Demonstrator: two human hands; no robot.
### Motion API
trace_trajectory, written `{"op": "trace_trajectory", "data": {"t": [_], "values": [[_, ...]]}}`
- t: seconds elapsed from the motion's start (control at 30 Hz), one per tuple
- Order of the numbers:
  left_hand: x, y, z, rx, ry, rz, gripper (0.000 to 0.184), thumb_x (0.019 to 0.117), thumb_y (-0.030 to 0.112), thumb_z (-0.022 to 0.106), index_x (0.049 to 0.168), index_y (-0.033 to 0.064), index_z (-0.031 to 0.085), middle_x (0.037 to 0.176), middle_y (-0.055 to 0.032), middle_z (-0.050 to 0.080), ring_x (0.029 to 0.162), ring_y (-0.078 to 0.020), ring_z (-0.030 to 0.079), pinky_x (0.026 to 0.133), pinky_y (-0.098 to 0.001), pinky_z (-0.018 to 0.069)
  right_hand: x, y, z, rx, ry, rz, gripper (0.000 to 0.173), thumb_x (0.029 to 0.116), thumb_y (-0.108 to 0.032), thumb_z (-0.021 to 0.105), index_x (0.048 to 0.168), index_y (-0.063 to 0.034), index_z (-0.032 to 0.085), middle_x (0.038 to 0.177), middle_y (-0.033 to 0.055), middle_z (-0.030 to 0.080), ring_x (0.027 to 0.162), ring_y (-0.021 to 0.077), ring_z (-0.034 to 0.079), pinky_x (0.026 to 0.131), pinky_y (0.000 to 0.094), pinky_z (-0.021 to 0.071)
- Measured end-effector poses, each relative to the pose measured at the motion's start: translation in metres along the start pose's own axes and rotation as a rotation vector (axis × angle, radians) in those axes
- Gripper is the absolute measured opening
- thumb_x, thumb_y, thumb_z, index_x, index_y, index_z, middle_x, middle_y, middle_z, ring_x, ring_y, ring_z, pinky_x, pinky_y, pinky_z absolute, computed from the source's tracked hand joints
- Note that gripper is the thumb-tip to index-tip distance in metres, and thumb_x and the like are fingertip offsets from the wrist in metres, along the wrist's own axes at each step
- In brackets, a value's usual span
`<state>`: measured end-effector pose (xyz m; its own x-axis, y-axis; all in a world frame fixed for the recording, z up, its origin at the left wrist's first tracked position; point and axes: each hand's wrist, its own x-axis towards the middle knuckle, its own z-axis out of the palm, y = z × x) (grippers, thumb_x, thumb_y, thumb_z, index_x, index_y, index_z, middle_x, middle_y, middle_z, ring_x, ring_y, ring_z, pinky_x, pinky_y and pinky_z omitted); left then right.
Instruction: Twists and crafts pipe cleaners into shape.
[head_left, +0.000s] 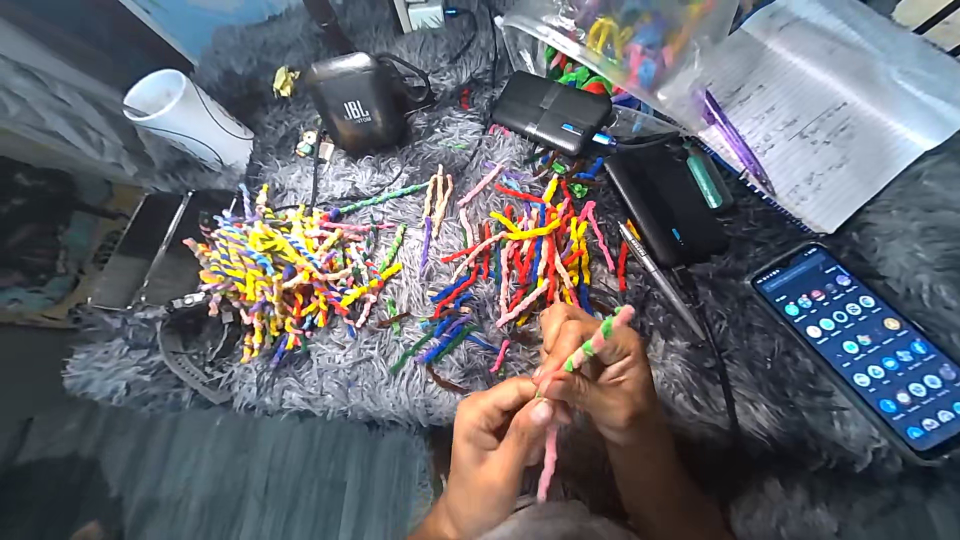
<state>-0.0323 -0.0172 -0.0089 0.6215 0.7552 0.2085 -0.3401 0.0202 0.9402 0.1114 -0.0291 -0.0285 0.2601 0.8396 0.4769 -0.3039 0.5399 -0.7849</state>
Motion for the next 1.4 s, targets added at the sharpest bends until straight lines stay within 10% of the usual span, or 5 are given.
{"op": "trace_trajectory", "data": {"t": [0.17, 0.43, 0.73, 1.03, 1.4], "values": [[0.002, -0.012, -0.002, 0.795, 0.134, 0.392, 0.022, 0.1072, 0.015, 0.05, 0.1, -0.0018, 0.062, 0.076, -0.0055, 0.059, 0.067, 0.0004, 0.057, 0.066, -0.0107, 0.0489, 0.0, 0.003, 0.004, -0.136, 0.118, -0.01, 0.018, 0.0932, -0.025, 0.075, 0.082, -0.0133, 0.066, 0.081, -0.0128, 0.061, 0.079, -0.0103, 0.055, 0.07, 0.0072, 0.0467], [0.008, 0.004, -0.016, -0.819, -0.221, -0.373, 0.015, 0.1019, 0.021, 0.062, 0.109, 0.0118, 0.072, 0.082, 0.0129, 0.067, 0.059, 0.0102, 0.054, 0.052, -0.0067, 0.0426, 0.004, -0.001, -0.004, 0.172, -0.161, 0.061, 0.018, 0.1009, -0.028, 0.064, 0.102, -0.0126, 0.073, 0.103, -0.0111, 0.07, 0.099, -0.0067, 0.062, 0.085, 0.0114, 0.0527], [0.006, -0.008, -0.008, 0.918, 0.095, 0.413, 0.02, 0.1054, 0.012, 0.052, 0.098, -0.0031, 0.062, 0.075, -0.0077, 0.058, 0.066, -0.0018, 0.056, 0.066, -0.0104, 0.0468, 0.0, 0.001, 0.002, -0.182, 0.091, 0.015, 0.018, 0.092, -0.019, 0.074, 0.082, -0.0106, 0.063, 0.083, -0.011, 0.058, 0.077, -0.011, 0.052, 0.067, 0.0058, 0.0435], [0.013, 0.006, -0.016, -0.86, -0.262, -0.368, 0.015, 0.1021, 0.018, 0.061, 0.109, 0.0094, 0.072, 0.083, 0.0111, 0.068, 0.059, 0.0104, 0.054, 0.051, -0.0063, 0.0413, 0.003, -0.001, -0.004, 0.164, -0.157, 0.061, 0.015, 0.0998, -0.026, 0.066, 0.097, -0.0117, 0.071, 0.098, -0.0111, 0.068, 0.094, -0.0074, 0.063, 0.082, 0.0111, 0.0536], [0.006, 0.002, -0.012, 0.129, -0.012, 0.025, 0.023, 0.1078, 0.022, 0.051, 0.097, 0.0103, 0.068, 0.07, 0.0138, 0.058, 0.058, 0.0125, 0.049, 0.054, -0.0055, 0.0422, 0.001, 0.0, 0.007, -0.144, 0.093, 0.051, 0.017, 0.0942, -0.021, 0.072, 0.084, -0.0093, 0.065, 0.085, -0.0104, 0.06, 0.079, -0.0107, 0.055, 0.069, 0.0064, 0.0478]]}}
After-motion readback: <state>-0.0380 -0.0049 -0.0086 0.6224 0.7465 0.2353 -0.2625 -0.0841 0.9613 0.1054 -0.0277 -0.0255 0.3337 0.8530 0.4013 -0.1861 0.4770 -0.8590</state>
